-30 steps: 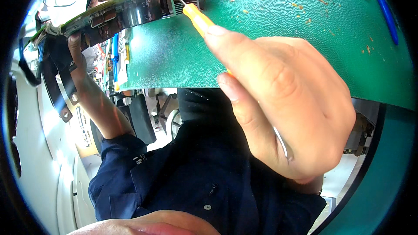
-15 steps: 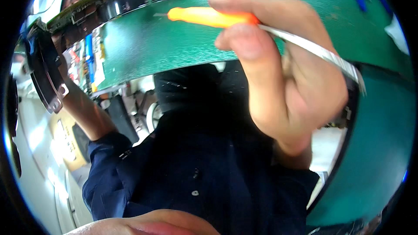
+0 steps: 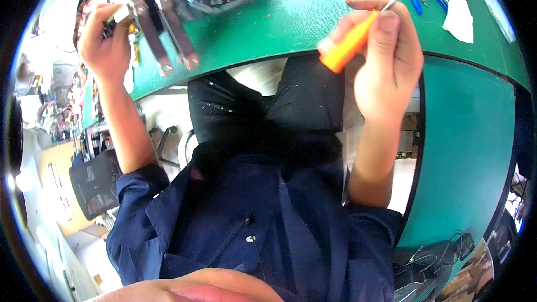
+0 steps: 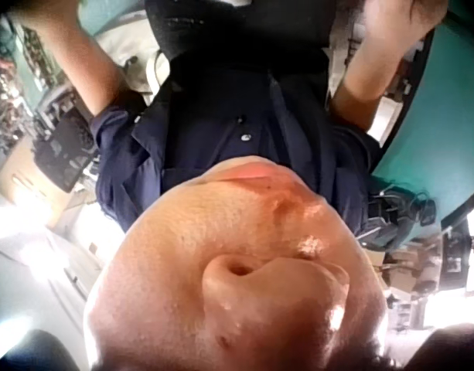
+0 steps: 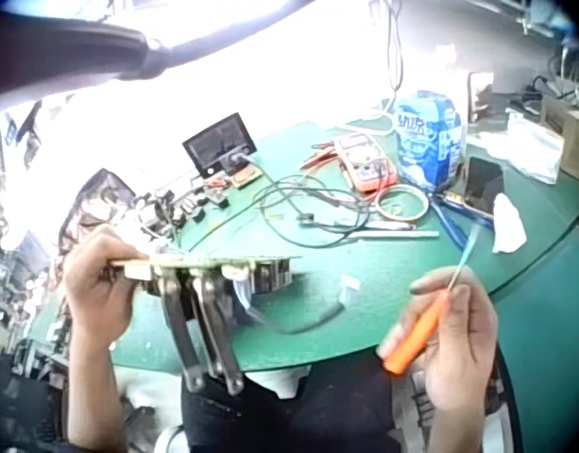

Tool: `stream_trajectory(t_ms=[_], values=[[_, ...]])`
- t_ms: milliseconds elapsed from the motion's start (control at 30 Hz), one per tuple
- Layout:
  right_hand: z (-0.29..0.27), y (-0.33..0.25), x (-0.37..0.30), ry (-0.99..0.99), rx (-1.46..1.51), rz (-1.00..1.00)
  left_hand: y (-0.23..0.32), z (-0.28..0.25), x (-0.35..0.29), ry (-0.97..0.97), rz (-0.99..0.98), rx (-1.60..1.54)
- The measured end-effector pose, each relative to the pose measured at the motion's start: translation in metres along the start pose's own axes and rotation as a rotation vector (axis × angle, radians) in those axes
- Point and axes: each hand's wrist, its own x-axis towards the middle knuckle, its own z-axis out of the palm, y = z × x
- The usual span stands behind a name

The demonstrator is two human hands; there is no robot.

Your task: The person holds a circuit board, uses a screwdriver to pry at parts, and then uses a soldering iron and wire to solder points on the board.

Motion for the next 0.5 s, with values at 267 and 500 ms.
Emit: stream_trajectory(t_ms=[267,500], values=[[0.001,-0.006,-0.042,-0.144,-0.559,0.07,0.035,-0.004,-0.069,0.152,0.024,0.052],[0.009,-0.005,-0.045,-0.239,-0.57,-0.02,0.055,-0.011,-0.135,0.154,-0.16,0.124]])
